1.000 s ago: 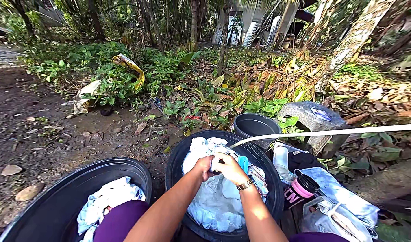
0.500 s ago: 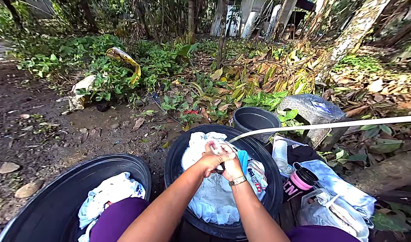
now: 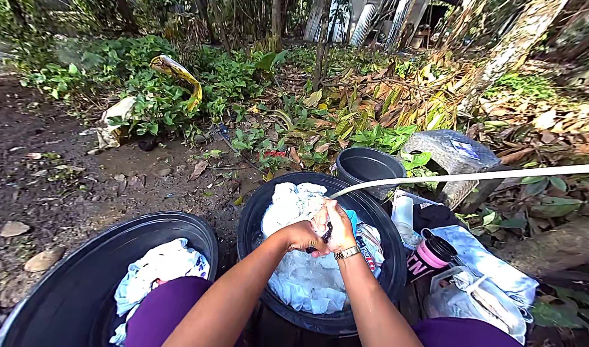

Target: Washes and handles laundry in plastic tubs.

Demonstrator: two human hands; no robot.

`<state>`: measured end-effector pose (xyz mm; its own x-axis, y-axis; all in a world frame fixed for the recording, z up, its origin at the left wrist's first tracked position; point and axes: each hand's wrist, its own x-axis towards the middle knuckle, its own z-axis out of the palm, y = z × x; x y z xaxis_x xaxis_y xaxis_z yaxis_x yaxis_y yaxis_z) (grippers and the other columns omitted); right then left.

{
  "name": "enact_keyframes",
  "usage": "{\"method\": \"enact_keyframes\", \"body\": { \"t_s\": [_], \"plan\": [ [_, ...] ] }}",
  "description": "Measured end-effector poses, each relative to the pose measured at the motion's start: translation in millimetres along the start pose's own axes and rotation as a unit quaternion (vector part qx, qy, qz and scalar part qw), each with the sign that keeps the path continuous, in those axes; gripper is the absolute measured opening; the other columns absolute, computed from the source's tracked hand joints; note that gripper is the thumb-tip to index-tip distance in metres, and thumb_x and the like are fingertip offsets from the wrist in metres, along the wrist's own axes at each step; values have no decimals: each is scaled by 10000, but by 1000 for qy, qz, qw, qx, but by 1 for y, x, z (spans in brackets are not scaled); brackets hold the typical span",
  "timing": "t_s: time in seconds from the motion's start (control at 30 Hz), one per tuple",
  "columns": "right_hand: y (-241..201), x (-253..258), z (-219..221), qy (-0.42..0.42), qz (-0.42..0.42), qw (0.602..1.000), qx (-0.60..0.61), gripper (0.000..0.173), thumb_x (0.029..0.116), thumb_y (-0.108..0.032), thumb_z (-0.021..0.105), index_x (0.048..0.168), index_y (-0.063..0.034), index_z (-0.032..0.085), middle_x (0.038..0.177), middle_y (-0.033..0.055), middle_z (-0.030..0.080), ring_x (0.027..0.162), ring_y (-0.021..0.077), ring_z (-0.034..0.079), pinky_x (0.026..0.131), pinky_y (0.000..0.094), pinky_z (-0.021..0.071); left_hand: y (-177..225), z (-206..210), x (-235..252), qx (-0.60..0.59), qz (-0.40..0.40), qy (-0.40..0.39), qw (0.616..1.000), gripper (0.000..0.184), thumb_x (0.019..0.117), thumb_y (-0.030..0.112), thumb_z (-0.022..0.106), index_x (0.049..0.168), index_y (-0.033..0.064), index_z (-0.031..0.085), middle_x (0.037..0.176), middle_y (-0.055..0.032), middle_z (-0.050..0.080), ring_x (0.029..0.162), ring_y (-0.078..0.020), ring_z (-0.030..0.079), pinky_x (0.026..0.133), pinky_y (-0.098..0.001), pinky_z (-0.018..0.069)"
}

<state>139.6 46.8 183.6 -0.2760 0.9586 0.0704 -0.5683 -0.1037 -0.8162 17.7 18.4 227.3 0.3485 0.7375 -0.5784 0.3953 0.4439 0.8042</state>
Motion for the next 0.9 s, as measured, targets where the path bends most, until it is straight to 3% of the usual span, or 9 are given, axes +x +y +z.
{"method": "enact_keyframes", "body": {
  "t_s": [0.13, 0.3, 0.4, 0.47, 0.53, 0.63, 0.73, 0.83, 0.9],
  "plan": [
    [-2, 1, 11, 106, 81, 991, 8, 540, 1148, -365, 168, 823, -87, 498, 430, -55, 401, 326, 68, 419, 373, 226, 431, -3, 9, 5, 137, -10, 46, 990, 124, 959, 105, 686, 1004, 6, 627, 713, -1, 596, 583, -67, 544, 606, -253, 476],
    [7, 4, 20, 202, 99, 974, 28, 442, 1146, -327, 309, 807, -98, 474, 466, -59, 386, 344, 55, 409, 382, 212, 436, 0, 20, 1, 323, -78, 130, 934, 375, 1006, 300, 595, 1152, -43, 642, 1173, -249, 663, 1130, -405, 645, 927, -634, 493],
    [20, 3, 14, 140, 128, 982, 5, 398, 1147, -341, 261, 1203, -55, 531, 849, 44, 636, 718, 148, 656, 695, 320, 581, -10, -4, -5, 345, -78, 180, 918, 486, 962, 309, 689, 1274, -53, 599, 1262, -290, 633, 1211, -455, 608, 970, -658, 479],
    [27, 1, -1, 81, 220, 967, -102, 430, 1145, -293, 294, 1437, -2, 416, 1166, 156, 593, 961, 246, 641, 843, 418, 552, -24, -37, -12, 337, -86, 235, 908, 582, 902, 203, 760, 1365, -69, 536, 1315, -326, 594, 1244, -495, 577, 1002, -676, 465],
    [43, -6, -23, 0, 337, 891, -303, 433, 1112, -259, 462, 1389, 73, 481, 1147, 198, 606, 932, 265, 652, 839, 427, 565, -38, -73, -26, 324, -141, 302, 886, 609, 891, 133, 761, 1412, -51, 504, 1375, -316, 565, 1274, -493, 561, 1013, -675, 465],
    [76, -24, -56, -164, 484, 684, -520, 465, 1052, -366, 595, 1222, 66, 628, 1041, 195, 689, 872, 266, 687, 840, 442, 568, -66, -117, -58, 275, -243, 406, 837, 601, 913, 132, 727, 1421, -74, 482, 1413, -324, 536, 1292, -487, 556, 1014, -660, 477],
    [94, -47, -62, -256, 509, 506, -648, 526, 966, -396, 713, 1222, 58, 639, 1090, 207, 694, 918, 284, 687, 870, 482, 541, -102, -142, -83, 223, -327, 500, 770, 707, 903, 163, 744, 1474, -90, 412, 1489, -363, 427, 1331, -515, 504, 1023, -643, 477],
    [103, -49, -65, -283, 473, 477, -685, 475, 957, -318, 733, 1219, 68, 646, 1138, 245, 683, 991, 333, 689, 906, 518, 536, -123, -148, -88, 248, -381, 512, 729, 926, 853, 217, 795, 1612, 59, 289, 1601, -361, 254, 1448, -578, 295, 1086, -764, 299],
    [92, -35, -58, -273, 441, 496, -696, 416, 988, -306, 686, 1199, 53, 673, 1170, 241, 693, 1053, 344, 695, 952, 530, 534, -113, -140, -80, 281, -335, 456, 775, 946, 808, 243, 868, 1563, -15, 360, 1559, -418, 283, 1440, -638, 246, 1080, -844, 195]
  ]
}}
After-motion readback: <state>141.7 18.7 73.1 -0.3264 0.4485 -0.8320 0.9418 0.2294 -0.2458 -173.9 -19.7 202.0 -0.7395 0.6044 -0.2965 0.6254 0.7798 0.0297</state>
